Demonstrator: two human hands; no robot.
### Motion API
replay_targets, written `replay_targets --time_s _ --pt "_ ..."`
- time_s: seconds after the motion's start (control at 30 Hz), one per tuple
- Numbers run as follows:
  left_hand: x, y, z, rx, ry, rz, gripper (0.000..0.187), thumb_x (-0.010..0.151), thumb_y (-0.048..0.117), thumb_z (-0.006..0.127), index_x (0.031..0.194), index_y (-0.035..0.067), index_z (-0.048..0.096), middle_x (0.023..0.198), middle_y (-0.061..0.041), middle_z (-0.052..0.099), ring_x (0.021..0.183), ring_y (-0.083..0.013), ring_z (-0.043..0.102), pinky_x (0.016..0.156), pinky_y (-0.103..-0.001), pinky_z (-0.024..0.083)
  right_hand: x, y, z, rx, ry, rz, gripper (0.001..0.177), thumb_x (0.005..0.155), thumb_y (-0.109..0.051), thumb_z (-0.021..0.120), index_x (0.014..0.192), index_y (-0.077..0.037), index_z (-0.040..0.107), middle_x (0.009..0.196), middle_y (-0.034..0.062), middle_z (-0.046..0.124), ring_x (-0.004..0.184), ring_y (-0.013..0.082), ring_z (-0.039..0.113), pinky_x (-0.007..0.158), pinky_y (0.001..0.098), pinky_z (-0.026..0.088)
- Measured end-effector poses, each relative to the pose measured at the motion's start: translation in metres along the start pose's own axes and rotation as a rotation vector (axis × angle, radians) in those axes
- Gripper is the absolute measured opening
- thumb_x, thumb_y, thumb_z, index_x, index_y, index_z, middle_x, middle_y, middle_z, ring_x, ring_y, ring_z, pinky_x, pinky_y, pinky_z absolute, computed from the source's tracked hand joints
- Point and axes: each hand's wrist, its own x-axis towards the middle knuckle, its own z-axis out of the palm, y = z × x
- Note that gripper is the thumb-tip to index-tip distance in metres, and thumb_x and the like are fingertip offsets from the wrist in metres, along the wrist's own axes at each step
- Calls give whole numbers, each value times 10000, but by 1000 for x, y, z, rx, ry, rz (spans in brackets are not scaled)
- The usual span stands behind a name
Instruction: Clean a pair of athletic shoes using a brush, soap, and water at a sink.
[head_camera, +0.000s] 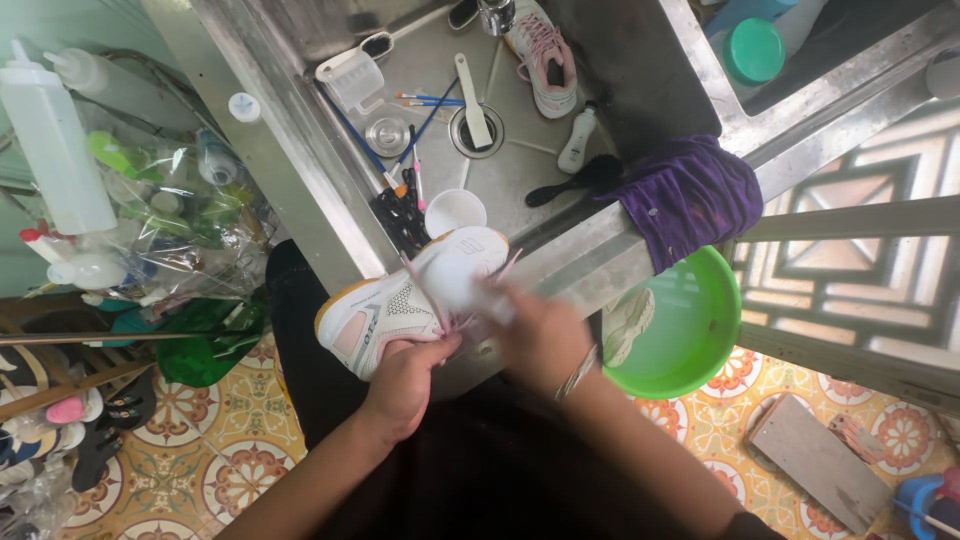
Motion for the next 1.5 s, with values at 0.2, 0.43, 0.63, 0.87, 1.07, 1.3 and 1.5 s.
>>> replay_targets --time_s 0.2,0.43,0.63,0.87,1.07,1.3,1.5 --pt "-9 27 17 66 -98 32 438 901 62 628 1332 -7 601 1333 -61 651 1223 -131 591 1057 -286 428 9 26 4 24 47 181 363 928 -282 792 1266 -252 663 710 96 734 612 297 732 548 422 534" --pt "3 13 3 183 -106 27 472 865 -17 643 1334 -22 592 1337 -96 642 1209 -176 618 1020 -355 519 0 -5 2 134 14 -257 508 792 -200 772 1289 -241 675 881 119 758 734 307 735 620 401 579" --pt "5 21 12 126 -206 31 428 946 58 599 1368 -5 568 1329 -93 653 1229 -174 626 1051 -309 507 6 -17 -3 -25 -44 -132 494 796 -231 828 1275 -232 708 710 112 717 623 320 703 558 426 541" --pt "14 6 7 355 -191 120 426 957 53 635 1369 -20 552 1317 -102 638 1237 -190 599 1030 -317 501 23 -8 -6 -39 -27 -113 459 829 -261 844 1265 -213 712 745 118 722 584 304 686 524 408 519" --pt "12 13 4 339 -289 214 477 954 53 634 1415 39 513 1386 -83 593 1279 -182 569 1038 -323 489 26 4 -13 43 -64 -196 419 852 -249 815 1256 -213 713 738 102 710 605 263 693 545 377 528" --pt "6 26 5 418 -343 403 609 829 38 770 1387 23 526 1342 -106 612 1230 -193 586 1041 -363 496 9 -39 -11 79 -108 -506 468 764 -180 812 1222 -207 723 777 89 721 642 270 692 562 366 537" --pt "29 -16 -4 425 -304 171 414 970 78 644 1376 18 591 1285 -91 712 1181 -169 642 1003 -335 527 27 6 -1 -66 11 -308 466 788 -249 871 1227 -199 721 713 89 705 564 261 679 505 370 510"
